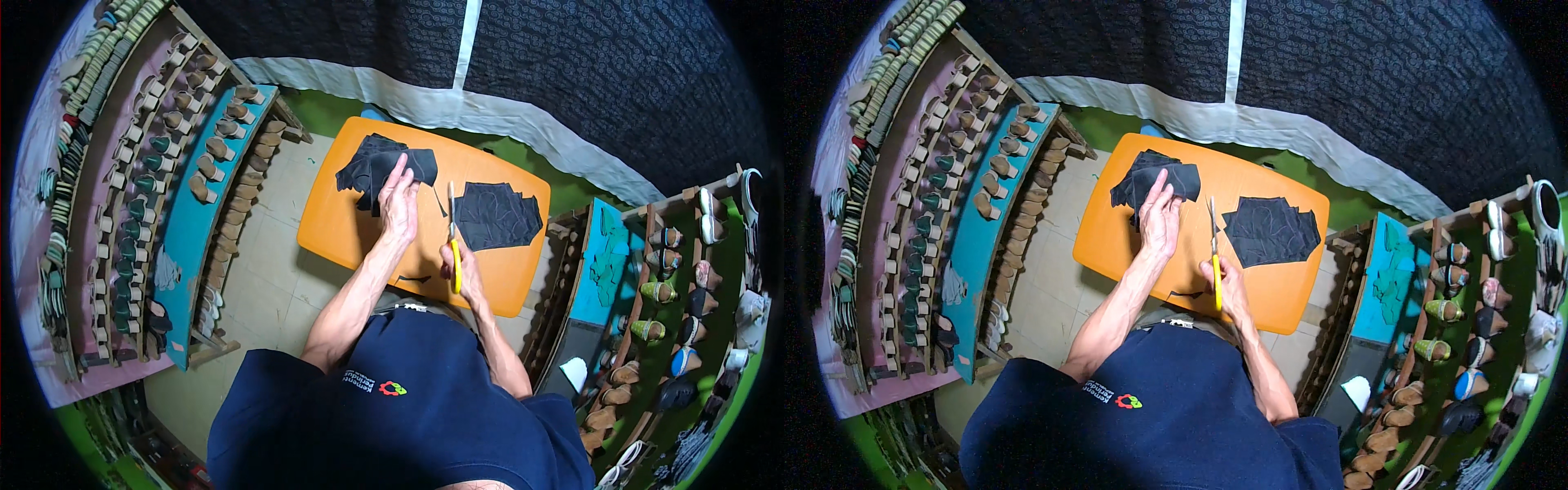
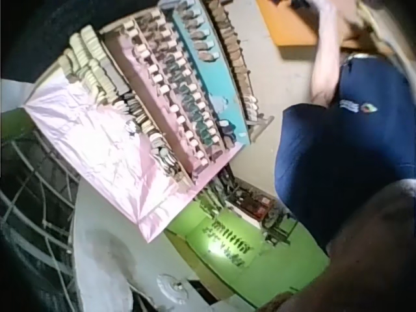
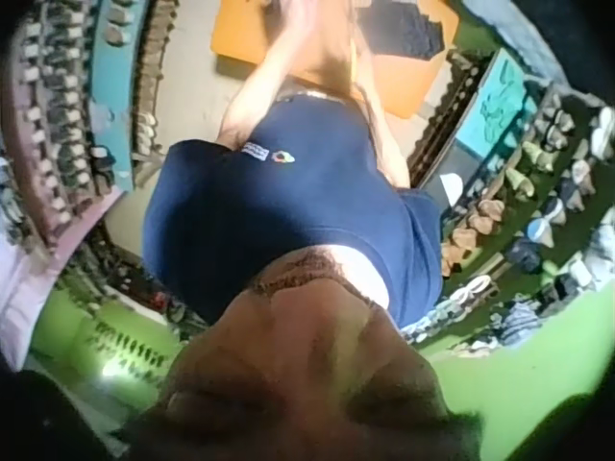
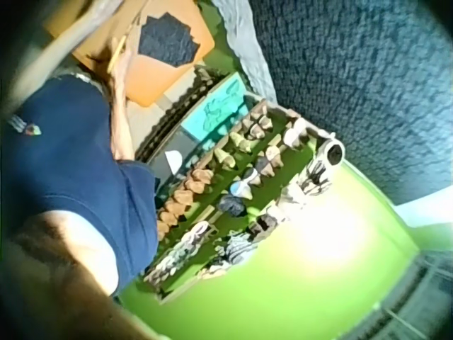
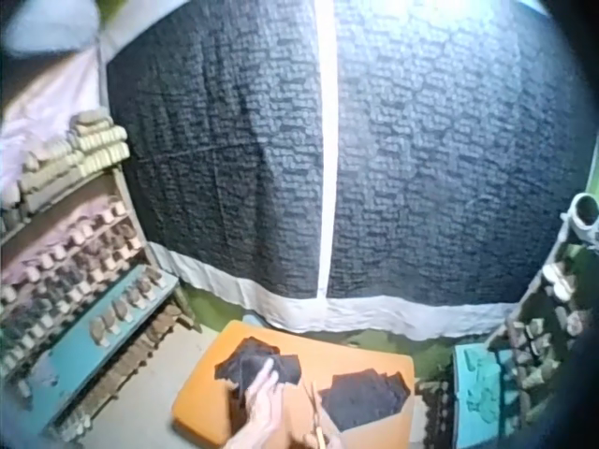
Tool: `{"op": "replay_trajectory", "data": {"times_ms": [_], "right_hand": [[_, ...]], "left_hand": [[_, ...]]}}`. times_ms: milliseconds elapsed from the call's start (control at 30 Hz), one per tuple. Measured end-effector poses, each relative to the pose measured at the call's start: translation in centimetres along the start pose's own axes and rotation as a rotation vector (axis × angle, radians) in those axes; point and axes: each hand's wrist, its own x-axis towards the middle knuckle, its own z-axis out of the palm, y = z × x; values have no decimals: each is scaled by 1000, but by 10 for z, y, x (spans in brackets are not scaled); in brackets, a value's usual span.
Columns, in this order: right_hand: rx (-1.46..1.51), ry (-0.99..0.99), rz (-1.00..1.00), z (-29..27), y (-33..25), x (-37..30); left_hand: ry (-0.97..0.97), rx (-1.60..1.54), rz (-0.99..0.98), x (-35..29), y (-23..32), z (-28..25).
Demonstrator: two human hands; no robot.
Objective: The person uses yellow-handled scissors to cut black fabric pieces on an orange table. They repeatedly pick up fabric, cut along edges, and place the cut pieces back on the table. The workspace includes shelves with shoe lasts and other materials.
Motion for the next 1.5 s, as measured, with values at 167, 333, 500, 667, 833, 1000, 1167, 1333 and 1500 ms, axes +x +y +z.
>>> {"op": "replay_trajectory", "data": {"times_ms": [167,333,500,667,833,1000,1167,1333,1500], "right_hand": [[-105,-65,-97,25,7,-15],[-171,-75,-93,26,-2,-2],[-70,-78,-82,32,-39,7],[-13,-78,-29,37,-47,11],[21,-85,18,41,-42,17],[-23,-79,3,40,-44,19],[28,-78,38,38,-48,16],[105,-66,81,39,-47,14],[106,-93,83,35,-50,13]], "left_hand": [[12,71,85,-1,-3,10],[-3,91,90,-11,-6,13],[-14,104,106,-21,-9,8],[45,147,109,-29,-10,10],[75,126,97,-31,-12,7],[85,142,89,-29,-13,6],[57,155,55,-27,-11,4],[14,169,55,-27,-3,3],[-26,189,34,-19,3,-7]]}}
